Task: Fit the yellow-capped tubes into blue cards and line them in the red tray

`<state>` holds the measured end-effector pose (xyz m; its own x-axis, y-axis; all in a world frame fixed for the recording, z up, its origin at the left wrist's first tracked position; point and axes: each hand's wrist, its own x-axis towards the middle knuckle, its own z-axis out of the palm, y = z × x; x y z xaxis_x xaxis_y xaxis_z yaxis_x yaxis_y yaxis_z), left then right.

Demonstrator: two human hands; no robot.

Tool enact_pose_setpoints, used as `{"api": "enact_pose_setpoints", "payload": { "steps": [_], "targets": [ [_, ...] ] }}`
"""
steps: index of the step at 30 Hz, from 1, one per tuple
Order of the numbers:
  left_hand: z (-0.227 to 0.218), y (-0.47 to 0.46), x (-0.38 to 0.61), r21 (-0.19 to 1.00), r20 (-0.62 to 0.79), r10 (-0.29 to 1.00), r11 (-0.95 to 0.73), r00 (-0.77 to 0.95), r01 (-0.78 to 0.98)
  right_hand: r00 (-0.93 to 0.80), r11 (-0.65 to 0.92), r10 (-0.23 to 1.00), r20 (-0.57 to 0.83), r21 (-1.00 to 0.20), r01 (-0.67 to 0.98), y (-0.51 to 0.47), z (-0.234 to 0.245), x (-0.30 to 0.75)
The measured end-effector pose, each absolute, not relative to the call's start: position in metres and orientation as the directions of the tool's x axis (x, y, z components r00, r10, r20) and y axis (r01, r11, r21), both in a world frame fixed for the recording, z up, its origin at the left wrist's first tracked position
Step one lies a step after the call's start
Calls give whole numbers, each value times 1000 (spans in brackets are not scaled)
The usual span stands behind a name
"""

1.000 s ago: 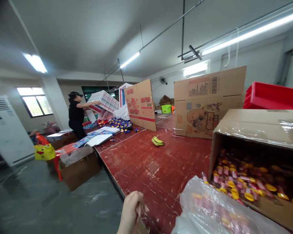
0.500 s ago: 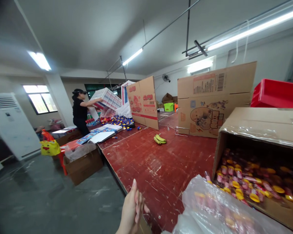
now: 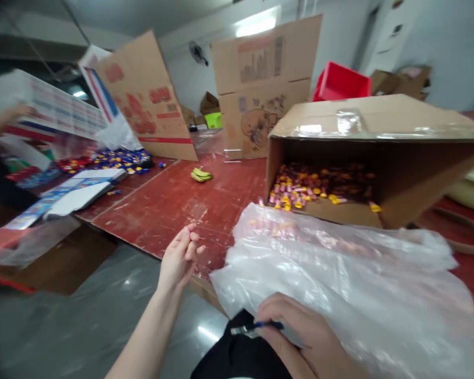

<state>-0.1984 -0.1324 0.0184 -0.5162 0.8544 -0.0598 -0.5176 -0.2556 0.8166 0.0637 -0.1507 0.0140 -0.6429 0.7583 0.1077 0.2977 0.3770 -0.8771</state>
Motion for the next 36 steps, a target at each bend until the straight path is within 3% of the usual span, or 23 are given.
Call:
{"api": "enact_pose_setpoints", "payload": {
  "steps": [5,9,16,21,24,27,31,33,36],
  "targets": [
    [21,-108,-169,764,-70,952,-142,-299,-630,-658,398,741,133,-876,272,-147,23,80],
    [27,-91,-152,731,15,953,-216,-302,-647,-648,428,738,185,-872,239,-139,34,94],
    [49,-55,-126,846,-35,980,-74,-194,-528,-562,485,781,273,-831,271,-97,59,126],
    [63,-14,-97,884,-117,976,186,183,-428,-434,381,872,225,-869,316,-51,66,147],
    [63,11,-73,890,-84,956,199,282,-410,-386,243,913,134,-937,252,-13,59,157],
    [57,28,-47,855,-139,917,301,373,-422,-370,145,926,72,-974,173,22,52,159],
    [43,39,-21,733,-317,703,607,636,-306,-405,164,911,82,-971,171,52,49,148],
    [35,43,-16,687,-349,673,657,653,-310,-393,242,908,148,-949,202,57,48,141],
    [25,46,-16,638,-414,731,658,542,-400,-407,375,880,244,-883,281,53,44,132]
  ]
}}
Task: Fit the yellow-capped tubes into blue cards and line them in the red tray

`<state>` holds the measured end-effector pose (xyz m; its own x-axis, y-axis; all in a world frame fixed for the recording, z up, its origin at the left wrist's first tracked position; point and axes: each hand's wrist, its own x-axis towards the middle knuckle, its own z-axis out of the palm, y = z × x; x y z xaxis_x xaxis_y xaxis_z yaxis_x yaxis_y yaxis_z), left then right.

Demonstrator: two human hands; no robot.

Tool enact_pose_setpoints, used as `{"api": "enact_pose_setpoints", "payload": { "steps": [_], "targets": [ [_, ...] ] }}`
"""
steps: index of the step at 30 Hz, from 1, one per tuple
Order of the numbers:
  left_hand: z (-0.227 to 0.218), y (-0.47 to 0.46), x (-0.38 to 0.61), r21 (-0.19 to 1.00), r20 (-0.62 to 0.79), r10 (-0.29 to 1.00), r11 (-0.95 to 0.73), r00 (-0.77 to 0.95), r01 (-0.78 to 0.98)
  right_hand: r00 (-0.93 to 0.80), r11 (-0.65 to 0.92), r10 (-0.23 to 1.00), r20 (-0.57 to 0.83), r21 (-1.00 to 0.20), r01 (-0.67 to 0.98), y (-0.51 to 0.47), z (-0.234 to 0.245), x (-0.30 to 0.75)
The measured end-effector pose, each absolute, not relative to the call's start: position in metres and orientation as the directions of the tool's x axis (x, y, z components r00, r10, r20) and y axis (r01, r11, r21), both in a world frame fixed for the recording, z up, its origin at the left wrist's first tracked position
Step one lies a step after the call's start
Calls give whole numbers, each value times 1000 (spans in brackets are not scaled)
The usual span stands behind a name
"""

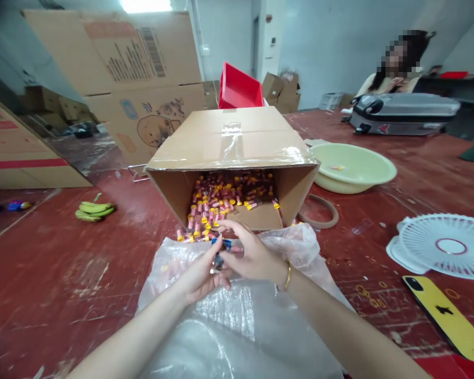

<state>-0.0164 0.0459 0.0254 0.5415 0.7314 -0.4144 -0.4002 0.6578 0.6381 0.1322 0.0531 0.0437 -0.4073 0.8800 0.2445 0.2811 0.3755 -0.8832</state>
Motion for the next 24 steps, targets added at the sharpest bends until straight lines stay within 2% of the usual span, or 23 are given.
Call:
{"api": "enact_pose_setpoints", "payload": {
  "steps": [3,6,9,11,13,15,18,21,24],
  "targets": [
    [20,46,-19,622,-475,779,626,408,-471,-518,519,810,274,-747,415,45,36,122],
    [17,43,-25,643,-496,815,577,300,-504,-552,590,779,299,-647,482,39,30,111],
    [15,40,-39,670,-500,822,567,273,-479,-593,563,764,256,-713,418,45,25,105],
    [14,38,-52,691,-512,809,587,287,-421,-582,475,785,211,-809,347,61,17,104],
    [13,37,-63,706,-529,794,607,299,-364,-490,356,858,152,-865,355,86,3,101],
    [10,36,-70,733,-534,798,601,279,-318,-384,251,920,74,-864,436,115,-17,91],
    [5,35,-72,804,-500,842,539,204,-252,-351,183,936,-13,-834,521,151,-47,68],
    [0,35,-71,821,-494,856,517,155,-241,-334,163,942,-24,-839,519,165,-62,49],
    [-3,34,-70,793,-519,844,534,135,-295,-305,137,952,-7,-884,446,161,-53,53]
  ]
}}
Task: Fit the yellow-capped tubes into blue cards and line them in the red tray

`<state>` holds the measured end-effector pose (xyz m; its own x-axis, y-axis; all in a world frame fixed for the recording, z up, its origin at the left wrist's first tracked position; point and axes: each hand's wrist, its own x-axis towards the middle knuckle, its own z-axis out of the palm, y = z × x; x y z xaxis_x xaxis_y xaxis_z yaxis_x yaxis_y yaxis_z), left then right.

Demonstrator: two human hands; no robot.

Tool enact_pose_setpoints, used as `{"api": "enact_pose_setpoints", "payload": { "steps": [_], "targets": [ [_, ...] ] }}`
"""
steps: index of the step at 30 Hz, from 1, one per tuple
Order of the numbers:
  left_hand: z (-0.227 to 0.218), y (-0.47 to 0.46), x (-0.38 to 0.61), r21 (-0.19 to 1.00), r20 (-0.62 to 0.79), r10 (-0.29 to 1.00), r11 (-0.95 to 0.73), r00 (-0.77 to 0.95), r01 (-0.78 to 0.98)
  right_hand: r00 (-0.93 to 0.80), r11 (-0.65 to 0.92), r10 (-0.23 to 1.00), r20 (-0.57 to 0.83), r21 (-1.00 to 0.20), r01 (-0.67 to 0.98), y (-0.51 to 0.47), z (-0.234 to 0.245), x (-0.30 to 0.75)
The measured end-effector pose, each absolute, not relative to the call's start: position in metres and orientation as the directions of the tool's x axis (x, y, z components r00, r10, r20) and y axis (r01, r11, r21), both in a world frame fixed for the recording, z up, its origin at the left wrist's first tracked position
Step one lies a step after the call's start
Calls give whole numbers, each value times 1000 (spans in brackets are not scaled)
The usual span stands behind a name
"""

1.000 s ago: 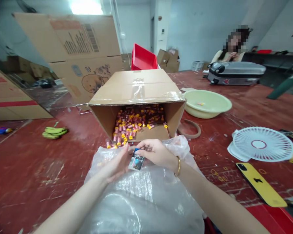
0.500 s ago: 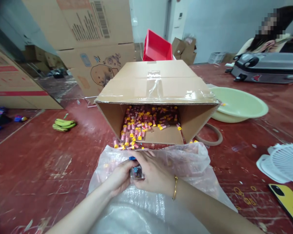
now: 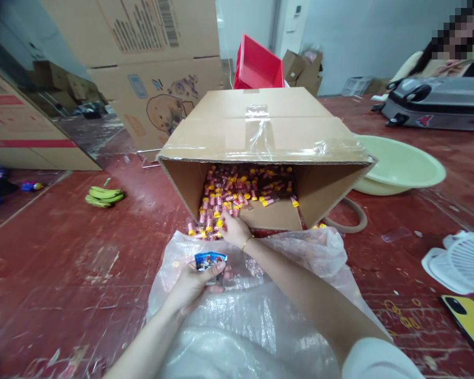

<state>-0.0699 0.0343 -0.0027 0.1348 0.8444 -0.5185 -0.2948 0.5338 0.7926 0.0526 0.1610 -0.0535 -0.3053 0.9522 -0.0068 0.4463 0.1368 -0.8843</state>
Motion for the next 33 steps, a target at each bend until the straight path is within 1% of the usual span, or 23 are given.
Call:
{"api": "enact_pose_setpoints", "payload": {
  "steps": [3,5,7,8,9,10,13,15,17,20,21,23,25,27,29,30,31,33],
  "targets": [
    [-4,34,-69,787,-518,844,533,137,-311,-271,115,962,20,-934,339,143,-27,77],
    [-6,35,-67,785,-519,841,539,150,-305,-273,74,962,15,-976,206,123,-5,95],
    [-10,37,-62,781,-521,838,545,162,-304,-302,-21,953,-38,-998,60,102,14,108],
    [-11,37,-59,779,-522,837,546,164,-307,-323,-76,943,-79,-997,22,93,19,112],
    [-13,38,-57,778,-520,838,544,165,-313,-340,-114,934,-114,-993,20,85,23,115],
    [-14,39,-54,779,-514,842,539,165,-320,-350,-123,927,-134,-991,53,79,23,115],
    [-14,39,-48,786,-490,853,522,179,-332,-357,-56,929,-101,-990,133,73,14,113],
    [-11,38,-46,790,-482,850,526,212,-314,-353,-58,930,-98,-991,122,75,6,111],
    [-7,36,-46,790,-479,835,544,269,-283,-356,-96,926,-124,-991,95,77,3,111],
    [-3,34,-44,789,-447,812,555,375,-262,-429,-131,891,-147,-989,69,77,7,113],
    [-2,33,-43,794,-433,808,552,399,-257,-442,-107,888,-131,-991,79,76,10,114],
    [0,33,-42,814,-419,801,540,426,-215,-431,-6,900,-70,-989,150,72,18,115],
    [3,35,-43,831,-440,770,544,462,-116,-428,113,904,-8,-960,256,69,26,116],
    [9,39,-47,842,-470,720,539,511,16,-487,169,873,-15,-928,331,68,32,118],
    [16,45,-55,860,-465,702,504,540,85,-515,175,857,-24,-926,335,70,35,121],
    [19,47,-59,875,-434,723,481,537,59,-484,154,875,-16,-939,308,71,35,123],
    [22,50,-62,889,-384,768,457,513,-18,-427,103,904,-15,-962,253,71,35,124],
    [23,51,-64,890,-255,885,372,389,-264,-268,-55,961,-71,-996,66,67,31,122]
  ]
}}
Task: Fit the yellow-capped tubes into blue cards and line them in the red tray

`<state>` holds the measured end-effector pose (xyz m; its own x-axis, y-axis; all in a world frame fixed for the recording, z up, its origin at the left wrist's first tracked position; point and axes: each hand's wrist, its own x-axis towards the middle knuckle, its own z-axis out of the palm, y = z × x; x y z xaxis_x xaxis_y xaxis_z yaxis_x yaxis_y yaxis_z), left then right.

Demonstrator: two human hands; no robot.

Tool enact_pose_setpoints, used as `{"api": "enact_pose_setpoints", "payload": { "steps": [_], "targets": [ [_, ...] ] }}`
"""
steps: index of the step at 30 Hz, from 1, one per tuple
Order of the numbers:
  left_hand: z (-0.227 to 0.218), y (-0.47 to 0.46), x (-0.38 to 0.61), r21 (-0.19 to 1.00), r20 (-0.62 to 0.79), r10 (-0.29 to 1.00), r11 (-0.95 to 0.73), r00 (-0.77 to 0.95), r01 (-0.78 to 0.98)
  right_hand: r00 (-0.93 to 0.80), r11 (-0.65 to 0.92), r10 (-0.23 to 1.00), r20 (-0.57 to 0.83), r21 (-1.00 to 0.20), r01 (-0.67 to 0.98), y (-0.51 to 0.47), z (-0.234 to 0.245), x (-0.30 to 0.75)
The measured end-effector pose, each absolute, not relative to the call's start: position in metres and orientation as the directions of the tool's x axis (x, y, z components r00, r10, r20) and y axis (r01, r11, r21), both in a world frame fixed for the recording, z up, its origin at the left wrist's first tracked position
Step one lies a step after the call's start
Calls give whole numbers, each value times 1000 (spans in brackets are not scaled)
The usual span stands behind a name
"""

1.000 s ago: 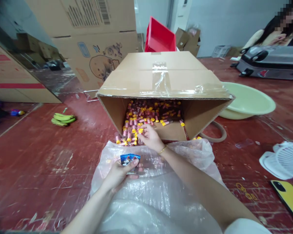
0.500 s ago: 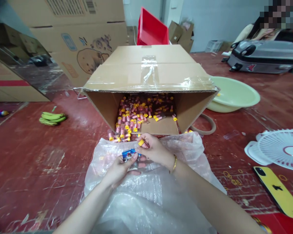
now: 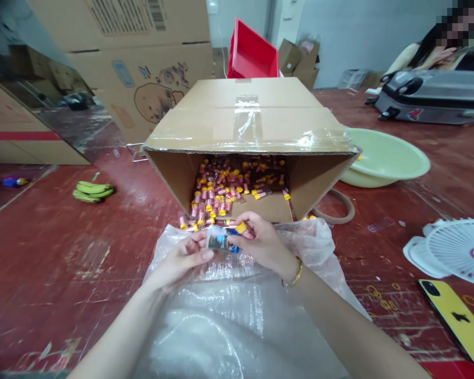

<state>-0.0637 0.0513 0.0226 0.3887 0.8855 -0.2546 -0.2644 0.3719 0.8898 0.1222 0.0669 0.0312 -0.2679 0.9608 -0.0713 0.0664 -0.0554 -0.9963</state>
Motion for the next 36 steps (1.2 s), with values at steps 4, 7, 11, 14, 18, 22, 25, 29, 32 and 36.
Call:
{"api": "enact_pose_setpoints", "payload": {
  "steps": [4,7,11,14,18,22,25,29,32,36],
  "targets": [
    [14,37,-44,794,-191,961,270,197,-544,-81,-269,963,-257,-913,-307,32,17,100],
    [10,18,-27,743,-274,943,332,188,-581,-117,-323,946,-301,-867,-380,3,3,81],
    [13,4,-21,708,-342,914,405,221,-579,-64,-289,956,-286,-882,-373,-9,-9,76],
    [13,5,-22,640,-440,851,521,287,-565,-100,-265,964,-245,-905,-334,-7,-13,81],
    [11,19,-32,672,-437,879,460,191,-581,-101,-125,989,-109,-979,-164,-2,-13,95],
    [14,31,-43,801,-413,895,446,170,-400,78,4,997,11,-996,84,15,0,114],
    [17,29,-40,835,-422,801,526,424,-163,-66,48,997,40,-991,122,32,17,123],
    [19,20,-36,770,-416,694,613,588,-179,-325,-57,944,-56,-998,6,44,27,127],
    [14,18,-38,747,-448,652,649,611,-145,-315,-122,942,-115,-993,-2,42,21,131],
    [4,20,-36,794,-473,701,602,534,-86,-195,-151,967,-163,-986,75,36,13,140]
  ]
}}
